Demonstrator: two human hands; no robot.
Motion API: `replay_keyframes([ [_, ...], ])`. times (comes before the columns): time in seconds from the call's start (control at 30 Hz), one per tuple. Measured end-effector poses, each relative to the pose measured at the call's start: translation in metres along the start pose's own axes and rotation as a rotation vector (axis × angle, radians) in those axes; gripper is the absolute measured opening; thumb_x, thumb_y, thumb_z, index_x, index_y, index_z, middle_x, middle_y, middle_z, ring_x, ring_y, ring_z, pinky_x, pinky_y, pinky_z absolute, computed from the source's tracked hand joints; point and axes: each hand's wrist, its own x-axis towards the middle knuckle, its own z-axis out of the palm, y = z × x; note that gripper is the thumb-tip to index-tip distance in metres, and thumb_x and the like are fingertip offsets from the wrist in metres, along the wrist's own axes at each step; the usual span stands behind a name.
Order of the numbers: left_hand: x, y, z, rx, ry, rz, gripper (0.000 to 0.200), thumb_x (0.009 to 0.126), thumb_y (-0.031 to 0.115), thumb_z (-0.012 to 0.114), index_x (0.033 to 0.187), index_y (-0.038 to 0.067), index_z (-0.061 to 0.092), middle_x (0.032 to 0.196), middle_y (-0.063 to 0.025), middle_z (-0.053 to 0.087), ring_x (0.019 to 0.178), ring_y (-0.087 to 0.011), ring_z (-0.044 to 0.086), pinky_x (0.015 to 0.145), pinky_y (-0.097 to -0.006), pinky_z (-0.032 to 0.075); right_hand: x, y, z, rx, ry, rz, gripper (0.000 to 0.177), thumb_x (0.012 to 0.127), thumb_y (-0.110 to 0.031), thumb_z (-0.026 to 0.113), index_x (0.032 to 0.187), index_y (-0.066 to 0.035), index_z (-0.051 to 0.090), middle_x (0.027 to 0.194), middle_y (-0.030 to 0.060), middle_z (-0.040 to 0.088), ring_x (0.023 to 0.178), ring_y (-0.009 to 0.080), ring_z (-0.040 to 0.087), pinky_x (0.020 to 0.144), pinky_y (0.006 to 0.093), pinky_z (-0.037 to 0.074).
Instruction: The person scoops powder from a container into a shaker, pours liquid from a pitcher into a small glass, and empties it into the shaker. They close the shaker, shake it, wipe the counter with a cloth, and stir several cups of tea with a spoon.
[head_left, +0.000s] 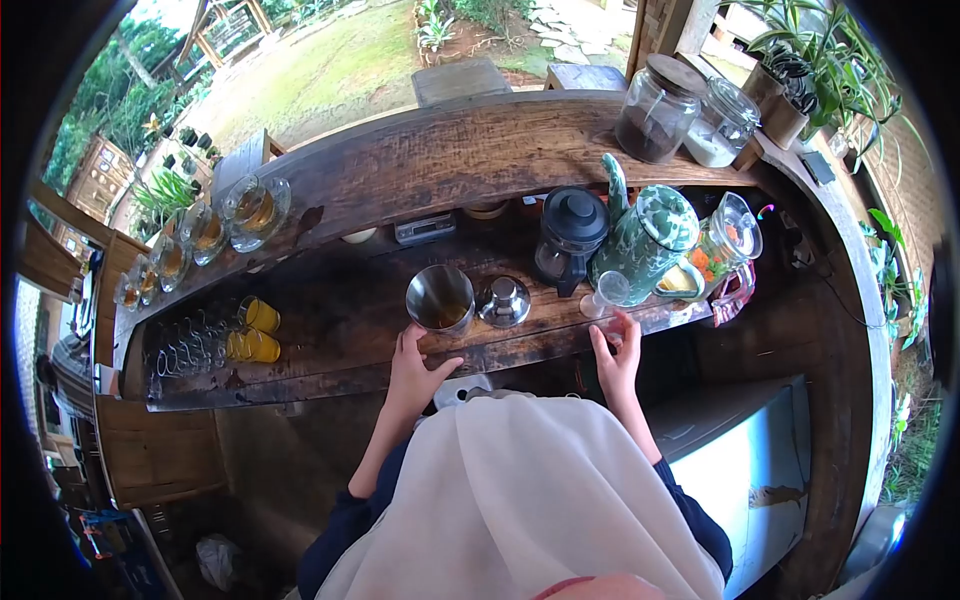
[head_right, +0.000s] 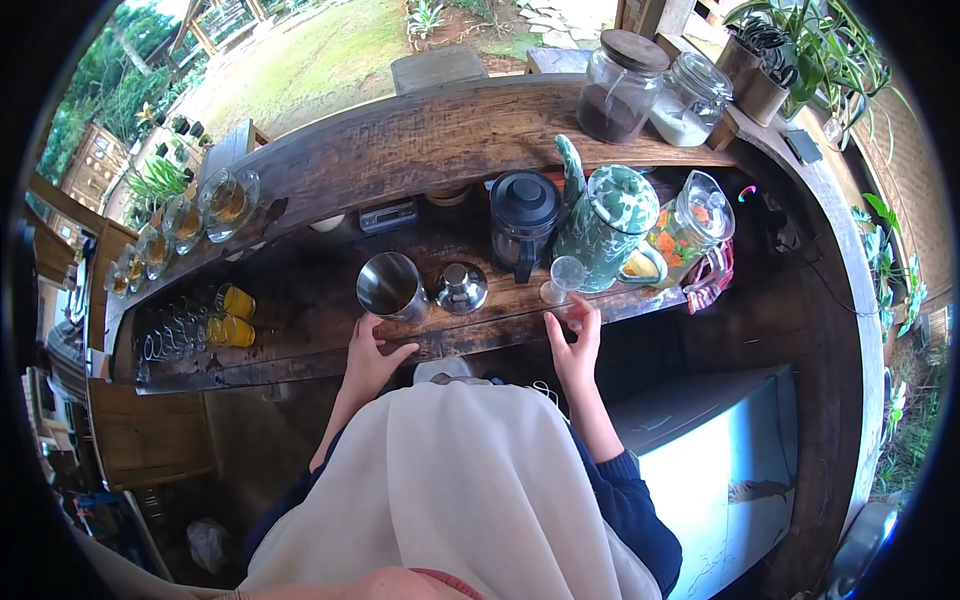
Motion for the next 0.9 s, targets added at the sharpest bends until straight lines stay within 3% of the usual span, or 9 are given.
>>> replay_keyframes([
  [0.1,-0.005,-0.002,0.003,0.097,-0.046,0.019,0.065,0.068,0.026,0.079,0.117,-0.001,0.046,0.113,-0.0191,0.052,0.106,-0.0291,0.054,0.082,-0.0339,0.048,0.011,0.006,0.001,-0.071,-0.003,-0.108,0.052,0.077,-0.015,0.073,0.121,-0.001,0.048,0.101,0.0098,0.054,0.094,0.022,0.056,0.079,0.0329,0.047],
  [0.17,-0.006,0.0,0.005,0.099,-0.084,0.049,0.061,0.07,0.028,0.078,0.113,-0.002,0.049,0.107,-0.0192,0.056,0.101,-0.0283,0.056,0.079,-0.0341,0.048,0.018,0.005,0.0,-0.129,-0.004,-0.121,0.05,0.077,-0.015,0.073,0.118,0.0,0.05,0.102,0.0118,0.055,0.096,0.0244,0.057,0.08,0.0345,0.047],
  [0.23,-0.003,0.014,0.004,0.091,-0.411,-0.1,0.056,0.072,0.027,0.079,0.112,-0.001,0.052,0.101,-0.0155,0.062,0.092,-0.024,0.061,0.082,-0.0335,0.049,0.024,0.0,0.001,-0.185,0.0,-0.133,0.047,0.076,-0.015,0.074,0.115,0.0,0.052,0.103,0.0139,0.057,0.099,0.0268,0.057,0.081,0.0361,0.047],
  [0.33,0.002,0.029,0.006,0.046,-0.584,-0.017,0.053,0.075,0.028,0.076,0.114,-0.001,0.053,0.1,-0.0162,0.063,0.092,-0.0245,0.063,0.084,-0.0337,0.049,0.032,-0.003,0.002,-0.188,-0.062,-0.103,0.041,0.076,-0.017,0.073,0.109,-0.001,0.056,0.099,0.0144,0.06,0.097,0.0287,0.058,0.079,0.0374,0.046],
  [0.67,0.022,0.042,0.056,-0.094,-0.599,0.284,0.054,0.081,0.029,0.069,0.121,-0.001,0.049,0.117,-0.0183,0.058,0.112,-0.0291,0.055,0.095,-0.0365,0.044,0.024,0.009,0.0,-0.392,-0.107,-0.137,0.027,0.077,-0.025,0.069,0.092,-0.005,0.06,0.091,0.0095,0.062,0.092,0.0274,0.058,0.086,0.0414,0.036],
  [0.73,0.023,0.041,0.072,-0.068,-0.564,0.442,0.057,0.083,0.028,0.064,0.127,0.0,0.043,0.129,-0.02,0.047,0.121,-0.0327,0.046,0.1,-0.0385,0.039,0.018,0.004,0.001,-0.423,-0.131,-0.132,0.026,0.076,-0.025,0.069,0.09,-0.005,0.059,0.089,0.0088,0.062,0.091,0.0269,0.058,0.085,0.041,0.036],
  [0.77,0.025,0.037,0.082,-0.058,-0.512,0.534,0.058,0.082,0.025,0.066,0.128,0.001,0.042,0.132,-0.0179,0.045,0.121,-0.03,0.047,0.101,-0.038,0.038,0.015,0.002,0.001,-0.422,-0.14,-0.164,0.026,0.076,-0.025,0.069,0.09,-0.005,0.06,0.088,0.0086,0.062,0.09,0.0265,0.058,0.085,0.0407,0.036],
  [0.9,0.023,0.051,0.099,-0.18,-0.465,0.462,0.055,0.084,0.022,0.064,0.129,0.001,0.041,0.131,-0.0194,0.045,0.121,-0.0308,0.047,0.102,-0.0381,0.037,0.005,-0.007,0.007,-0.396,-0.173,-0.246,0.026,0.076,-0.026,0.07,0.085,-0.004,0.061,0.084,0.0086,0.061,0.09,0.0262,0.057,0.086,0.0411,0.036],
])
